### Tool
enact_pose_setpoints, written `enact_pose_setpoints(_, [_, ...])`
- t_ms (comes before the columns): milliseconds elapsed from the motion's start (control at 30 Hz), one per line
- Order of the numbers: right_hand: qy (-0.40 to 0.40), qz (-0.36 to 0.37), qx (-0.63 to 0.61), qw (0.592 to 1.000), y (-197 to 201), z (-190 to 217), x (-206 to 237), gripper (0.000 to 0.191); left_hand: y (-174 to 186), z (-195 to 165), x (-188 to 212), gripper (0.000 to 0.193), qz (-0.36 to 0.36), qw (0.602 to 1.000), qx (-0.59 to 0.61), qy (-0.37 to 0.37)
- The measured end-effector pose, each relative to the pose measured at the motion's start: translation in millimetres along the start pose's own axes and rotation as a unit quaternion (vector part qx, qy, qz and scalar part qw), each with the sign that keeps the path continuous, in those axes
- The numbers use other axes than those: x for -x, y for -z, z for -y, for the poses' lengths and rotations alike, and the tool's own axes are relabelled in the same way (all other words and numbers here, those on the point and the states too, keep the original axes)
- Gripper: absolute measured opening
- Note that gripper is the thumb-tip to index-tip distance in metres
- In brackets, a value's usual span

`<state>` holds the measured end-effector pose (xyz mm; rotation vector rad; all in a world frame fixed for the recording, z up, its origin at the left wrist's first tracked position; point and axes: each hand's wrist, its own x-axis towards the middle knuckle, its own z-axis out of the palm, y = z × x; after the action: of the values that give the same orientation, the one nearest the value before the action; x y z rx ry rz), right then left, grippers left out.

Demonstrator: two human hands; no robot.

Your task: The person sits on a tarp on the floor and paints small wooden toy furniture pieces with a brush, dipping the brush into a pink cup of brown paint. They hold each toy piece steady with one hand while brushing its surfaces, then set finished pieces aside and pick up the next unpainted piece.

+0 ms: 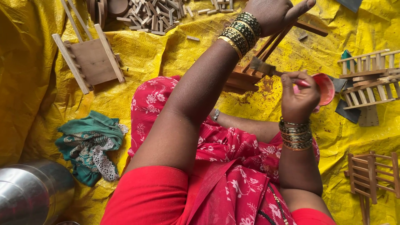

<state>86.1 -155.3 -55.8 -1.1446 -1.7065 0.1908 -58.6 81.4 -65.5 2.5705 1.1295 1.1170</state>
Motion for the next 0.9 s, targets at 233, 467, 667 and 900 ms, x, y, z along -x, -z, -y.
enact_pose_setpoints(233, [0.072, -0.123, -0.068, 0.987, 34.4, -11.0, -42.6, 0.014, -6.3, 3.3, 0.6, 0.064, -0.120, 0.989, -0.009, -0.085])
enact_pose_setpoints(467, [-0.005, -0.099, -0.080, 0.992, 30.4, -13.8, -7.8, 0.017, 11.8, -5.7, 4.1, 0.076, -0.014, 0.999, 0.048, 0.002])
enact_pose_setpoints(667, [-0.099, -0.060, -0.086, 0.990, 21.6, -10.0, 0.7, 0.016, 30.8, -16.5, 9.7, 0.078, 0.020, 0.996, 0.058, 0.060])
enact_pose_setpoints(900, [0.076, -0.123, -0.045, 0.989, 31.9, -7.7, -25.1, 0.016, 42.7, -20.2, 13.9, 0.084, 0.052, 0.997, 0.026, 0.059])
